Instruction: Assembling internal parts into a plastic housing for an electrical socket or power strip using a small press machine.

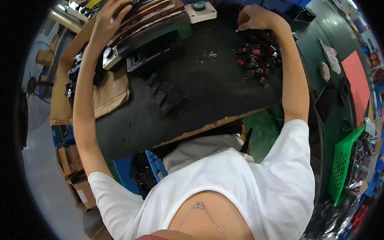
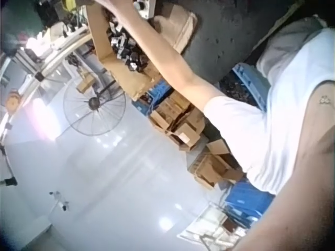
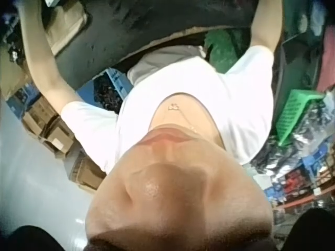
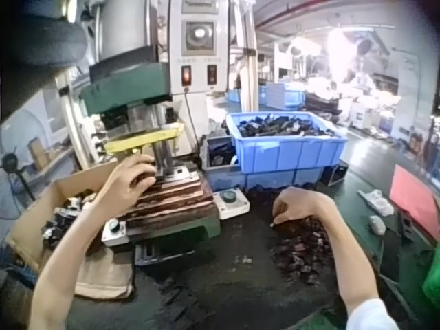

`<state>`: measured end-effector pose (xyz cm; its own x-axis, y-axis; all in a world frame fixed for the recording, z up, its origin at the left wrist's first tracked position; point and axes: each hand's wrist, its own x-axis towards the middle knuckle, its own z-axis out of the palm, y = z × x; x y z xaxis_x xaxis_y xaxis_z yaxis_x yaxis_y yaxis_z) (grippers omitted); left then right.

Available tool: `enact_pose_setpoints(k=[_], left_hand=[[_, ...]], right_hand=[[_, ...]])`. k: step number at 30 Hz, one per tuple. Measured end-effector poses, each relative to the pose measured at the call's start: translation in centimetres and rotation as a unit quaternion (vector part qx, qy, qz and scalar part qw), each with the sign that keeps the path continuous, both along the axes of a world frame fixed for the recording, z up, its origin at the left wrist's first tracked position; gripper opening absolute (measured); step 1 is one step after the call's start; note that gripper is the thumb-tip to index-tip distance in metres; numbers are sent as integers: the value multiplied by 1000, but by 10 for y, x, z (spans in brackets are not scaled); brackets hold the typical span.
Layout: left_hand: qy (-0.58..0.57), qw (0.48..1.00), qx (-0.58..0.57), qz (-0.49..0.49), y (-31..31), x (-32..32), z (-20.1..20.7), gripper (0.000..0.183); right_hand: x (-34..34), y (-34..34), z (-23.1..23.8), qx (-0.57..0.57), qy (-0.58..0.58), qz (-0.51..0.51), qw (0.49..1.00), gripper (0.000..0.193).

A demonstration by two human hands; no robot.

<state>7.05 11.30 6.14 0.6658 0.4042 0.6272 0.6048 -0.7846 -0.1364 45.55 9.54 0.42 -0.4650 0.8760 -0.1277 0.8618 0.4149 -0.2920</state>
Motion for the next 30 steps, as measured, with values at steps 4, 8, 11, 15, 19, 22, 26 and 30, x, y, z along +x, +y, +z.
enact_pose_setpoints(k=[4,8,11,15,19,22,26,30], left_hand=[[-98,975,-183,-76,-82,27,-2,22],[48,938,-299,-169,-124,46,-27,12],[77,922,-355,-133,-136,43,-44,17],[62,910,-406,-61,-157,57,-48,29],[93,920,-378,-50,-178,62,-55,25],[88,935,-343,-21,-182,61,-61,23],[107,961,-254,10,-191,62,-69,18],[165,976,-138,19,-198,61,-82,28]], right_hand=[[-9,-5,10,-13,0,-13,1000,20],[-7,-4,1,18,12,-9,1000,19],[-10,-2,1,10,32,18,999,18],[-9,1,-1,-2,54,24,998,18],[-26,-13,20,45,190,21,980,20],[-30,-18,25,-18,307,2,951,26],[-37,-12,20,-2,330,66,942,19],[-53,-19,23,81,335,90,934,27]])
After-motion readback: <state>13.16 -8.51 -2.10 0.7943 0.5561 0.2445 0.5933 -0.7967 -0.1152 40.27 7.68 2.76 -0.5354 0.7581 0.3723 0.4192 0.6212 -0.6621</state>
